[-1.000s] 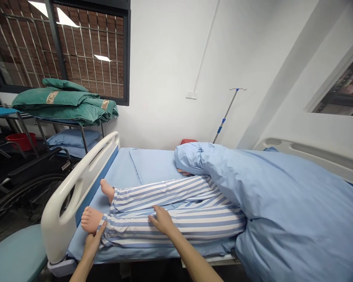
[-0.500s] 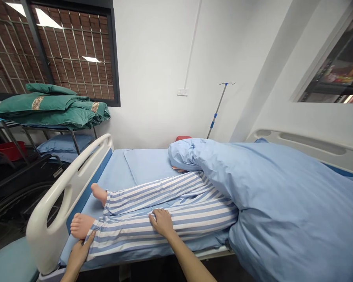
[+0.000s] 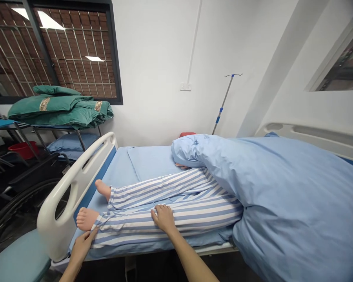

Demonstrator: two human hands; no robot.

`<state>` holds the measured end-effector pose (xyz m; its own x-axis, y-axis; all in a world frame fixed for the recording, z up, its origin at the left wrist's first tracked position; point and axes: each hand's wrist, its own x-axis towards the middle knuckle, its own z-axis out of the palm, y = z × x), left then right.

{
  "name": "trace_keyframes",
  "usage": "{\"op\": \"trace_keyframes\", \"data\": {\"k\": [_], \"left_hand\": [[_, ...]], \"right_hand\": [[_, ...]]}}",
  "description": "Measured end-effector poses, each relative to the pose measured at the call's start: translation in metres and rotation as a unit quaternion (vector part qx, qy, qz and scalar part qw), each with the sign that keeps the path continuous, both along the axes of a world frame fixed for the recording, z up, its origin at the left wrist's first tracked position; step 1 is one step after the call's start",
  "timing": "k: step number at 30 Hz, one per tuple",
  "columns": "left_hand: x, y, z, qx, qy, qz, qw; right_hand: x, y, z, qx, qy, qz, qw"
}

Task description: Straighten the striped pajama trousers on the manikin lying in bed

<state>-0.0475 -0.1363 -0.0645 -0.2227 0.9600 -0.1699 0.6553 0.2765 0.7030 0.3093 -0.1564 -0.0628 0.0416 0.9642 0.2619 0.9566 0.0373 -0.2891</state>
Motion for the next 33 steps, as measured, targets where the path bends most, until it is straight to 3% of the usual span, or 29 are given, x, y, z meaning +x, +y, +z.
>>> {"op": "trace_keyframes", "data": {"k": [7,10,13,19,22,26,29,33], "left_hand": [[0.005,-0.004,-0.005,-0.022,0.06,-0.011,0.998],[0.011,-0.006,-0.006,-0.033,0.091,0.009,0.995],[0.022,-0.012,-0.002,0.006,0.142,0.046,0.989],[0.064,-0.031,0.017,0.105,0.32,0.139,0.931],[0.084,-0.027,0.026,0.173,0.334,0.093,0.922],[0.109,0.001,0.032,0.263,0.268,-0.053,0.925],[0.131,0.03,0.033,0.27,0.201,-0.148,0.93],[0.163,0.075,0.034,0.246,0.151,-0.199,0.937]], "right_hand": [[0.0,0.001,-0.002,0.004,0.0,-0.004,1.0],[0.0,0.001,-0.002,0.0,0.0,-0.004,1.0],[0.001,0.0,-0.001,-0.005,0.0,-0.004,1.0],[0.003,0.002,0.001,-0.031,0.019,0.005,0.999],[0.008,0.008,0.003,-0.076,0.059,0.011,0.995],[0.025,0.025,0.011,-0.182,0.155,0.038,0.97],[0.044,0.045,0.021,-0.242,0.232,0.067,0.94],[0.075,0.08,0.036,-0.258,0.27,0.114,0.921]]}}
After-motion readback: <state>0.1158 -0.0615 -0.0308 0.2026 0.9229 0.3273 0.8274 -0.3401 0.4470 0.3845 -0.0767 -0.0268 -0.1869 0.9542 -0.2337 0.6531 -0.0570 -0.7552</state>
